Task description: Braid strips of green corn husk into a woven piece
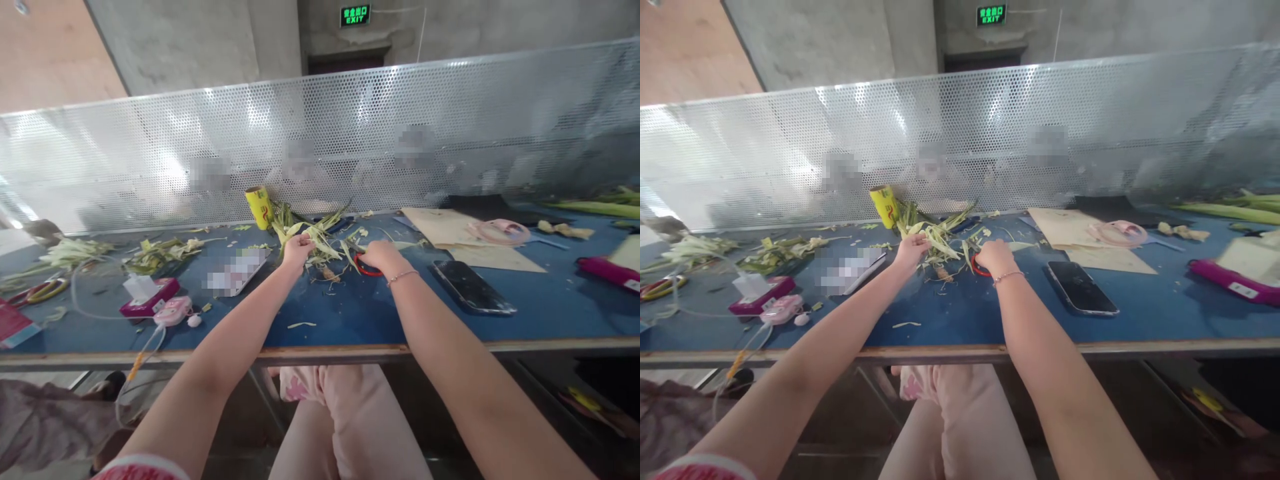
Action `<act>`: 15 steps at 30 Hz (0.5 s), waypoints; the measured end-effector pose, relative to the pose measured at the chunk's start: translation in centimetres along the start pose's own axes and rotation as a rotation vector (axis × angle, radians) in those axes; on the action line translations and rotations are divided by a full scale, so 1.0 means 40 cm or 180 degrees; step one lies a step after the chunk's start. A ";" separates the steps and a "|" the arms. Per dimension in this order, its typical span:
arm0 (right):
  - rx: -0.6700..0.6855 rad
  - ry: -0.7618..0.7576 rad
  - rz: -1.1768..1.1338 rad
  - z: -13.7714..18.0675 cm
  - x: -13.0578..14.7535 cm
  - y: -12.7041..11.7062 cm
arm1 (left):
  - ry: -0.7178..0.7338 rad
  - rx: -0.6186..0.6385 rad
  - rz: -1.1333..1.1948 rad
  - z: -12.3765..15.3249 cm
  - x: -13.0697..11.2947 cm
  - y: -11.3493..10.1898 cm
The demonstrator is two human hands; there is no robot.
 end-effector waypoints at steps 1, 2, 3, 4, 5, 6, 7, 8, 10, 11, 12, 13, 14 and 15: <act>-0.0195 -0.0029 -0.0041 0.002 0.004 -0.011 | -0.0015 0.0036 0.0052 0.002 0.000 0.003; -0.0358 -0.0098 -0.0146 0.004 0.010 -0.022 | -0.0040 0.0095 0.0102 0.005 0.000 0.008; -0.0459 -0.0204 -0.0315 0.006 0.020 -0.028 | -0.0065 0.0176 0.0156 0.008 -0.001 0.015; -0.0504 -0.0372 -0.0528 0.008 0.033 -0.033 | -0.0081 0.0280 0.0220 0.011 -0.003 0.024; -0.0517 -0.0586 -0.0754 0.009 0.051 -0.035 | -0.0076 0.0391 0.0289 0.016 -0.007 0.033; -0.0514 -0.0743 -0.0992 0.009 0.064 -0.036 | -0.0053 0.0501 0.0356 0.021 -0.012 0.043; -0.0516 -0.0838 -0.1209 0.009 0.074 -0.036 | -0.0006 0.0603 0.0419 0.026 -0.019 0.052; -0.0509 -0.0890 -0.1361 0.007 0.082 -0.033 | 0.0048 0.0687 0.0479 0.031 -0.027 0.060; -0.0505 -0.0989 -0.1473 0.003 0.095 -0.025 | 0.0132 0.0819 0.0577 0.040 -0.040 0.073; -0.0477 -0.1052 -0.1503 0.000 0.102 -0.019 | 0.0147 0.0857 0.0610 0.043 -0.045 0.077; -0.0467 -0.1091 -0.1562 -0.002 0.106 -0.013 | 0.0150 0.0877 0.0625 0.045 -0.047 0.079; -0.0431 -0.1138 -0.1650 -0.005 0.111 -0.005 | 0.0139 0.0882 0.0612 0.045 -0.048 0.080; -0.0400 -0.1198 -0.1800 -0.006 0.116 0.000 | 0.0128 0.0870 0.0567 0.044 -0.048 0.079; -0.0365 -0.1266 -0.2029 -0.005 0.122 0.005 | 0.0128 0.0847 0.0491 0.042 -0.047 0.077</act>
Point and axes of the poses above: each hand's wrist, its own z-axis away from the middle knuckle, its own y-axis out of the palm, x = y × z, the point moved 8 cm from there along -z, towards the middle knuckle, and after that the axes turned 11 degrees about x, right-handed, at the moved point
